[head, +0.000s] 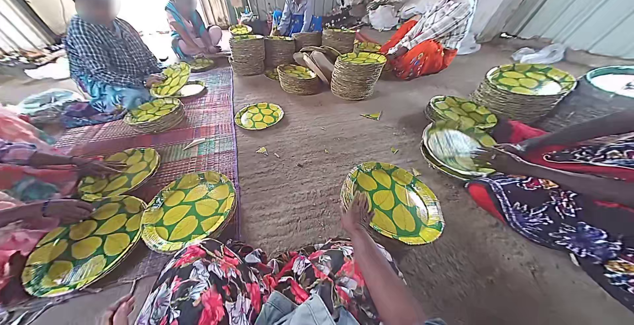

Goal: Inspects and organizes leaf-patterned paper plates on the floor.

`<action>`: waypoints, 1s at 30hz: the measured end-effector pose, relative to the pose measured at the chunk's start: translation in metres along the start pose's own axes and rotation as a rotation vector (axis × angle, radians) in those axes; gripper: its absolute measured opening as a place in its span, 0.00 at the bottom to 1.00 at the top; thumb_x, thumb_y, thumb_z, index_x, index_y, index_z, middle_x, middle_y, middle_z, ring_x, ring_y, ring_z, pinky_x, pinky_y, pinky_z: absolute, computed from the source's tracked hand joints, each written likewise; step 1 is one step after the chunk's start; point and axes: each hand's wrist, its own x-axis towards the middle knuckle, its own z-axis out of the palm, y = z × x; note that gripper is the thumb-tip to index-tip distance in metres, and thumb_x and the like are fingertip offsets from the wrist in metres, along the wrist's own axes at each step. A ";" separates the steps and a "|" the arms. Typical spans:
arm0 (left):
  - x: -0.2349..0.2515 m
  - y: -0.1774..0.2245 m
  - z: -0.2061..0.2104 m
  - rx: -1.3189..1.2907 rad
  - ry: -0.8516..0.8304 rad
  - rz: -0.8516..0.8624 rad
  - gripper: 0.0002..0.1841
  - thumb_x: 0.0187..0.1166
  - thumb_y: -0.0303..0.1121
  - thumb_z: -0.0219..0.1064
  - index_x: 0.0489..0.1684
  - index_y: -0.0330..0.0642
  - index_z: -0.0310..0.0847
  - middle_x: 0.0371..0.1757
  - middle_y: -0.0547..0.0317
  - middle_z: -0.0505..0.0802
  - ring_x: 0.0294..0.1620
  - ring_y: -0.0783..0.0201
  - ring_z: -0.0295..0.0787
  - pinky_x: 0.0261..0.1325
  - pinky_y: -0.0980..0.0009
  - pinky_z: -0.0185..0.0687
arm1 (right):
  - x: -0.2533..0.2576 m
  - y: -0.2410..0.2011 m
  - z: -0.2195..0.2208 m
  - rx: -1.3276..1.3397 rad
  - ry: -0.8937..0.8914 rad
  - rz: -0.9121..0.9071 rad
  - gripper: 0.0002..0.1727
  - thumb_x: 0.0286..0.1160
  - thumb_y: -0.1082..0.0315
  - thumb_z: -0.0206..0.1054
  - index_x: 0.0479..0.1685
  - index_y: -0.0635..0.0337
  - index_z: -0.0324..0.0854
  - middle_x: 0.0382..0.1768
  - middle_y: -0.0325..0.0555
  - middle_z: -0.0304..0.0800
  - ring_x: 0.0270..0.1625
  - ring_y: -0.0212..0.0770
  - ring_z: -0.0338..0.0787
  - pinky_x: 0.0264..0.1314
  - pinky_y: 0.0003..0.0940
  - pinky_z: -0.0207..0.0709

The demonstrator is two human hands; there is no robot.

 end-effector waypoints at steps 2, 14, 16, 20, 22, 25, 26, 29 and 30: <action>0.026 0.048 0.030 0.005 -0.116 0.076 0.24 0.90 0.33 0.46 0.71 0.19 0.73 0.70 0.21 0.83 0.69 0.39 0.84 0.75 0.49 0.76 | 0.004 0.007 -0.004 -0.120 -0.155 0.078 0.36 0.82 0.64 0.65 0.88 0.70 0.61 0.88 0.70 0.61 0.91 0.66 0.59 0.85 0.68 0.60; 0.020 0.121 0.276 0.901 -1.227 0.282 0.26 0.88 0.42 0.60 0.83 0.41 0.72 0.82 0.36 0.78 0.81 0.36 0.75 0.80 0.35 0.70 | 0.001 0.013 -0.015 -0.120 -0.048 0.132 0.24 0.87 0.58 0.64 0.77 0.58 0.79 0.76 0.60 0.81 0.83 0.60 0.74 0.81 0.62 0.66; 0.015 0.113 0.278 1.023 -1.275 0.302 0.29 0.84 0.42 0.65 0.83 0.42 0.72 0.87 0.39 0.72 0.84 0.36 0.71 0.80 0.34 0.68 | 0.000 0.013 -0.014 -0.141 0.031 0.098 0.22 0.92 0.57 0.57 0.76 0.56 0.81 0.74 0.60 0.82 0.82 0.61 0.76 0.80 0.62 0.66; 0.023 0.111 0.266 0.732 -0.888 0.540 0.33 0.89 0.43 0.60 0.91 0.37 0.60 0.91 0.35 0.66 0.93 0.40 0.58 0.93 0.39 0.47 | -0.005 0.007 0.005 -0.001 0.483 -0.428 0.13 0.78 0.74 0.66 0.55 0.65 0.93 0.57 0.67 0.92 0.65 0.68 0.90 0.69 0.66 0.78; 0.023 0.115 0.269 0.503 -0.404 0.908 0.35 0.81 0.42 0.63 0.85 0.27 0.66 0.88 0.27 0.68 0.91 0.33 0.60 0.89 0.31 0.45 | -0.009 -0.003 0.025 0.061 0.427 -0.754 0.12 0.77 0.75 0.67 0.52 0.62 0.94 0.56 0.57 0.96 0.62 0.60 0.94 0.66 0.58 0.86; 0.019 0.130 0.277 0.424 -0.203 1.106 0.31 0.78 0.41 0.60 0.78 0.27 0.76 0.82 0.30 0.77 0.85 0.32 0.71 0.85 0.30 0.56 | -0.017 -0.018 0.042 -0.053 -0.161 -0.943 0.18 0.83 0.79 0.58 0.61 0.60 0.91 0.69 0.55 0.91 0.77 0.57 0.85 0.84 0.63 0.69; 0.013 0.131 0.274 0.496 -0.393 1.032 0.30 0.82 0.39 0.62 0.81 0.30 0.74 0.86 0.34 0.74 0.89 0.36 0.65 0.89 0.34 0.51 | -0.018 -0.023 0.044 -0.183 -0.402 -0.886 0.21 0.85 0.80 0.54 0.68 0.61 0.87 0.76 0.56 0.85 0.84 0.58 0.77 0.91 0.64 0.53; 0.011 0.107 0.281 0.874 -1.028 0.679 0.33 0.94 0.50 0.48 0.93 0.41 0.58 0.96 0.45 0.58 0.98 0.44 0.44 0.94 0.37 0.34 | -0.017 -0.028 0.045 -0.365 -0.585 -0.635 0.21 0.85 0.79 0.53 0.72 0.69 0.81 0.78 0.67 0.79 0.88 0.66 0.67 0.95 0.70 0.32; 0.012 0.097 0.284 0.965 -1.163 0.578 0.35 0.94 0.53 0.45 0.96 0.44 0.50 0.98 0.49 0.50 0.99 0.45 0.36 0.93 0.34 0.31 | -0.014 -0.028 0.041 -0.344 -0.486 -0.574 0.23 0.84 0.80 0.54 0.76 0.69 0.78 0.82 0.69 0.73 0.91 0.68 0.62 0.94 0.72 0.32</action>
